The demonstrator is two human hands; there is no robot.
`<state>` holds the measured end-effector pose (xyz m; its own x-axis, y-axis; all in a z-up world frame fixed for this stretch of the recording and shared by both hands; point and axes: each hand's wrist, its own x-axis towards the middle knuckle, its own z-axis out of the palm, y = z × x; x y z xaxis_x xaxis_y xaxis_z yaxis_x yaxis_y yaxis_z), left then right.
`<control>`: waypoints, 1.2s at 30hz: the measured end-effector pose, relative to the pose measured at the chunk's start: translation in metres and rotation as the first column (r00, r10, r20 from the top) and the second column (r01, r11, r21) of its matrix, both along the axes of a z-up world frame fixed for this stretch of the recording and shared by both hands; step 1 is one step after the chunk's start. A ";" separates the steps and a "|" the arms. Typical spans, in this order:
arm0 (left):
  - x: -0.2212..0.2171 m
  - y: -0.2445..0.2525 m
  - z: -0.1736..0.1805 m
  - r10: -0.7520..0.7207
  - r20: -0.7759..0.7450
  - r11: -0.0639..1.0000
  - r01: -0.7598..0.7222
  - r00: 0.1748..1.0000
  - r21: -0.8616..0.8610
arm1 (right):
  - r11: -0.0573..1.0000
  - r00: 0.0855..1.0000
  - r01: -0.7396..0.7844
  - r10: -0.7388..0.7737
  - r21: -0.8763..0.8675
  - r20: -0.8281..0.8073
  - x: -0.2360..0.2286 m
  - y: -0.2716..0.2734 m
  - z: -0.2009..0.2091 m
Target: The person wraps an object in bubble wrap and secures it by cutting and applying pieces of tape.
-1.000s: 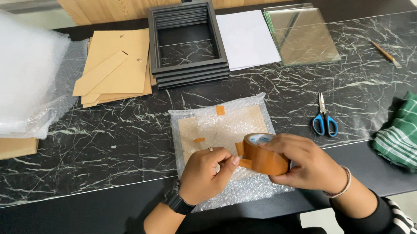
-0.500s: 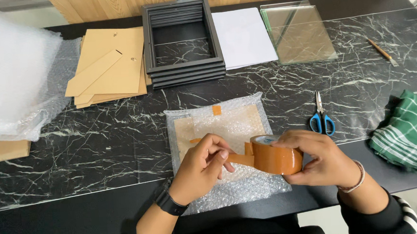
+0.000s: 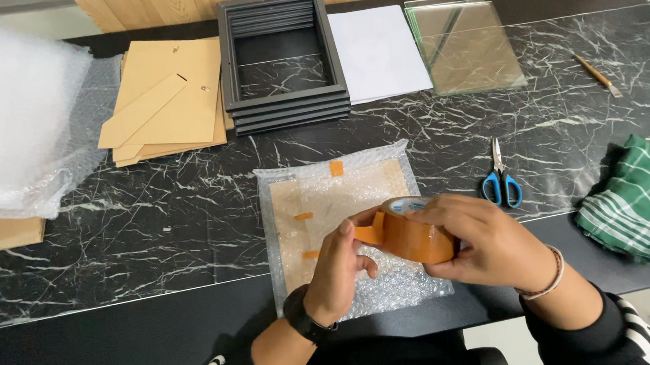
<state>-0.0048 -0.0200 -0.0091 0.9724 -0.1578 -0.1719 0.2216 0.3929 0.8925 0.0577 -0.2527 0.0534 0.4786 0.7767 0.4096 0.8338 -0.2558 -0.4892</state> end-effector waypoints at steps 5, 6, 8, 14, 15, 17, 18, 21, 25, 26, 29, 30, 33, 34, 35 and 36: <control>0.002 -0.007 0.001 0.110 0.146 0.990 -0.121 0.983 0.069 | 0.997 0.999 0.034 -0.033 -0.065 0.026 -0.002 0.004 -0.001; 0.003 -0.010 0.010 0.166 0.095 0.956 -0.183 0.982 0.229 | 0.998 0.999 0.040 -0.039 -0.056 0.017 -0.003 0.005 0.000; 0.003 -0.014 0.002 0.222 0.246 0.914 -0.289 0.944 0.285 | 0.998 0.998 0.057 -0.056 -0.037 0.040 -0.004 0.005 -0.008; 0.001 -0.010 -0.003 0.252 0.428 0.814 -0.429 0.868 0.391 | 0.993 0.993 0.115 -0.114 0.033 -0.040 -0.007 -0.004 -0.025; 0.003 -0.008 -0.003 0.238 0.349 0.844 -0.371 0.906 0.388 | 0.990 0.991 0.132 -0.130 0.055 -0.045 -0.006 -0.007 -0.028; 0.004 -0.005 -0.002 0.238 0.207 0.894 -0.297 0.949 0.334 | 0.988 0.988 0.143 -0.140 0.055 -0.060 -0.004 -0.009 -0.034; 0.004 -0.003 -0.002 0.223 0.059 0.936 -0.230 0.973 0.266 | 0.987 0.986 0.154 -0.150 0.053 -0.077 -0.005 -0.010 -0.037; 0.001 0.006 0.000 0.235 0.163 0.876 -0.281 0.958 0.392 | 0.986 0.987 0.129 -0.118 0.105 -0.106 -0.003 -0.011 -0.039; 0.004 0.022 0.004 0.242 -0.001 0.876 -0.219 0.970 0.430 | 0.971 0.972 0.187 -0.161 0.149 -0.174 -0.002 -0.021 -0.051; 0.002 0.024 0.007 0.230 -0.030 0.881 -0.195 0.973 0.431 | 0.973 0.973 0.161 -0.128 0.167 -0.194 -0.002 -0.020 -0.053; -0.001 0.026 0.002 0.205 -0.102 0.942 -0.168 0.973 0.291 | 0.973 0.966 0.133 -0.085 0.190 -0.244 0.000 -0.023 -0.059; -0.002 0.026 -0.002 0.182 -0.151 0.976 -0.160 0.972 0.145 | 0.971 0.956 0.137 -0.079 0.194 -0.282 0.000 -0.024 -0.061; -0.007 0.028 -0.031 0.053 -0.085 0.971 -0.071 0.995 -0.226 | 0.969 0.940 0.103 -0.022 0.224 -0.340 0.003 -0.027 -0.066; -0.008 0.030 -0.030 0.056 -0.085 0.971 -0.074 0.995 -0.227 | 0.970 0.940 0.100 -0.019 0.223 -0.339 0.003 -0.027 -0.066; -0.009 0.031 -0.030 0.073 -0.099 0.983 -0.089 0.992 -0.163 | 0.976 0.957 0.082 -0.020 0.202 -0.290 0.003 -0.026 -0.066; -0.009 0.031 -0.029 0.091 -0.113 0.990 -0.102 0.989 -0.099 | 0.982 0.971 0.065 -0.020 0.179 -0.239 0.003 -0.027 -0.065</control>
